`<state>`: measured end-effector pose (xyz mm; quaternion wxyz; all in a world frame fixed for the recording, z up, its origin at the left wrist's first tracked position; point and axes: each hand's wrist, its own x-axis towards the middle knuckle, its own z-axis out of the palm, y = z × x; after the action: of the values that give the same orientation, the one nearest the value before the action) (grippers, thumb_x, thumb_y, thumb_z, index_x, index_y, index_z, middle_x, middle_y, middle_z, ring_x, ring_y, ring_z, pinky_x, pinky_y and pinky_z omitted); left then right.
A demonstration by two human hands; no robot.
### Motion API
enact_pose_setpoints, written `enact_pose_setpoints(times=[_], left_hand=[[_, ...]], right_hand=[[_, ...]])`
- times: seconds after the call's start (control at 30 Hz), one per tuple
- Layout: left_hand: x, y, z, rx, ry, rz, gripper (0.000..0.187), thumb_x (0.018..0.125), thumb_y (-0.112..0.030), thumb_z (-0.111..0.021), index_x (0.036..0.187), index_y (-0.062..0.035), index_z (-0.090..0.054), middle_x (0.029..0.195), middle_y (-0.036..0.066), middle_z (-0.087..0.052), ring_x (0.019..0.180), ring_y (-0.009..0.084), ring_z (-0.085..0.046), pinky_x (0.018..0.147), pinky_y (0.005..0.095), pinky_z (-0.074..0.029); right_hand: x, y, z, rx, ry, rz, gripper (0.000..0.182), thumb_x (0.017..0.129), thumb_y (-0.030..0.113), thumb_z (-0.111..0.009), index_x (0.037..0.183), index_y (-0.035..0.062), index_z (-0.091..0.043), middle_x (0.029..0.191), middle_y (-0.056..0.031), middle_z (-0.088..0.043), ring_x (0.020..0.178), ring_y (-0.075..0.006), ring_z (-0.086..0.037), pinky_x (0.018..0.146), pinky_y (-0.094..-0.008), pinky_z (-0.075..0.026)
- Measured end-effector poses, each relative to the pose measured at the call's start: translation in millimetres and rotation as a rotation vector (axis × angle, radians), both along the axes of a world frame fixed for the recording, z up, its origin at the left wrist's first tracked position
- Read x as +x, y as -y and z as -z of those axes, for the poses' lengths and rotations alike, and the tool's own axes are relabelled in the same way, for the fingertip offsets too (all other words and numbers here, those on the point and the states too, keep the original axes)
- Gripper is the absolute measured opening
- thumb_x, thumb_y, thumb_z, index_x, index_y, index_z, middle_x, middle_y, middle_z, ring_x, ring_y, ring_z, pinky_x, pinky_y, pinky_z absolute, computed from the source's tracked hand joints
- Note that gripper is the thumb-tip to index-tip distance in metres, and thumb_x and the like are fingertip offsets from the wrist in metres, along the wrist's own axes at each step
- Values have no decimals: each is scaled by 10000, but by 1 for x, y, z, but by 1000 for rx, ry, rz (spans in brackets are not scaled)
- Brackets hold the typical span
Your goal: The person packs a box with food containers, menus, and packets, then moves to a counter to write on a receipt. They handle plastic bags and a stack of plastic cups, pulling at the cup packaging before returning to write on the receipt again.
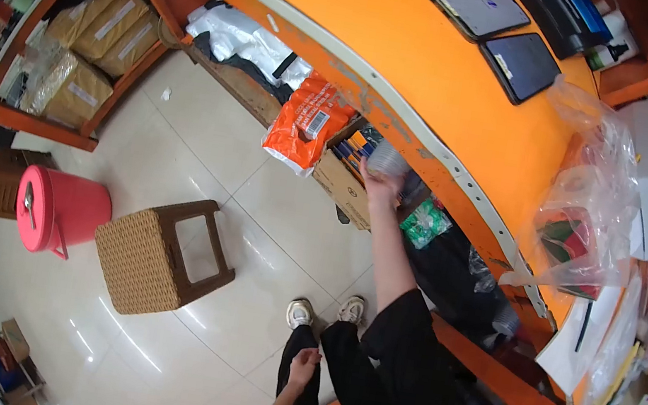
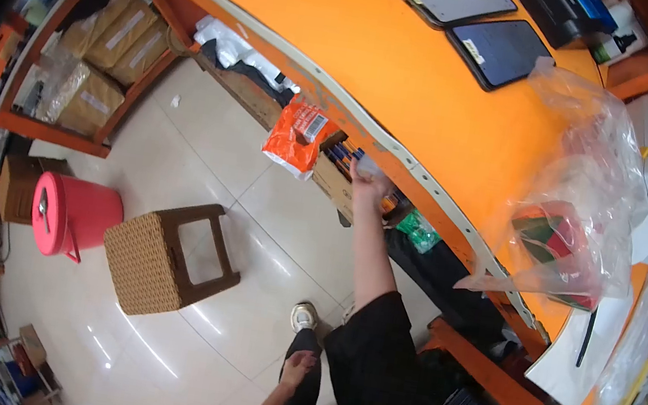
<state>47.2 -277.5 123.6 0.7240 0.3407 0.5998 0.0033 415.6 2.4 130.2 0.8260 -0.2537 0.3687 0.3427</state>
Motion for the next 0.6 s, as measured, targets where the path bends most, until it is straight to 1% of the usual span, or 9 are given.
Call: enact_pose_setpoints(times=[0.1, 0.2, 0.23, 0.3, 0.33, 0.37, 0.4, 0.5, 0.6], left_hand=[[-6, -8, -20, -30, -15, -4, 284, 893, -265, -504, 1080, -53, -535, 935, 54, -622, 837, 124, -574, 707, 249, -450], [-26, -24, -36, -97, -142, -22, 270, 891, -246, -492, 1079, -58, -535, 930, 57, -623, 857, 140, -584, 713, 273, -463], [-34, -31, -38, -100, -167, -3, 265, 889, -238, -490, 1078, -58, -536, 925, 59, -624, 859, 145, -588, 713, 282, -469], [-51, -44, -37, -56, -199, -19, 237, 876, -219, -510, 1044, -58, -556, 851, 57, -639, 767, 125, -603, 588, 227, -442], [-53, -54, -42, 48, -206, 56, 206, 869, -179, -508, 1020, -50, -563, 831, 65, -639, 745, 134, -607, 587, 234, -453], [-51, -63, -50, 154, -218, 122, 176, 862, -139, -506, 995, -42, -569, 812, 74, -638, 723, 142, -611, 585, 241, -465], [-45, -74, -60, 406, -142, 254, 151, 853, -107, -506, 964, -30, -573, 796, 86, -638, 711, 152, -615, 598, 255, -478], [21, -99, -133, 802, 89, 484, 110, 841, -38, -500, 905, 10, -575, 788, 146, -629, 727, 225, -629, 674, 316, -494], [139, -111, -246, 1041, 398, 699, 122, 801, 23, -497, 889, 7, -581, 849, 157, -600, 805, 295, -597, 699, 354, -473]], right_hand=[[-18, -6, -19, -46, 67, -24, 489, 832, 518, -382, 1174, 170, -424, 1196, -81, -454, 1087, -274, -435, 866, -566, -391], [-30, 36, 39, 180, 176, -38, 468, 841, 558, -377, 996, 130, -484, 867, -64, -532, 625, -232, -517, 676, -368, -520], [-58, 59, 28, 88, 127, -85, 410, 862, 508, -411, 980, 122, -488, 826, -57, -535, 625, -213, -530, 645, -351, -516], [-117, 114, -86, 85, 314, -384, 294, 903, 382, -453, 917, 93, -500, 820, -69, -561, 745, -197, -583, 700, -350, -507], [-129, 141, -89, 293, 92, -513, 279, 914, 320, -455, 957, 51, -519, 919, -105, -581, 863, -215, -590, 813, -344, -485], [-126, 184, -183, 297, 115, -484, 279, 914, 320, -455, 957, 51, -519, 919, -105, -581, 863, -215, -590, 813, -344, -485], [-117, 196, -287, 52, 506, -980, 230, 911, 203, -481, 1013, 9, -549, 958, -105, -596, 862, -187, -594, 764, -313, -492], [-62, 271, -359, -513, 1317, -649, 154, 859, 16, -497, 973, -22, -592, 816, -53, -624, 763, -107, -593, 705, -240, -469], [17, 296, -379, -1262, 1670, -424, 146, 809, -10, -532, 949, -32, -566, 813, -143, -573, 697, -186, -577, 633, -254, -458]])
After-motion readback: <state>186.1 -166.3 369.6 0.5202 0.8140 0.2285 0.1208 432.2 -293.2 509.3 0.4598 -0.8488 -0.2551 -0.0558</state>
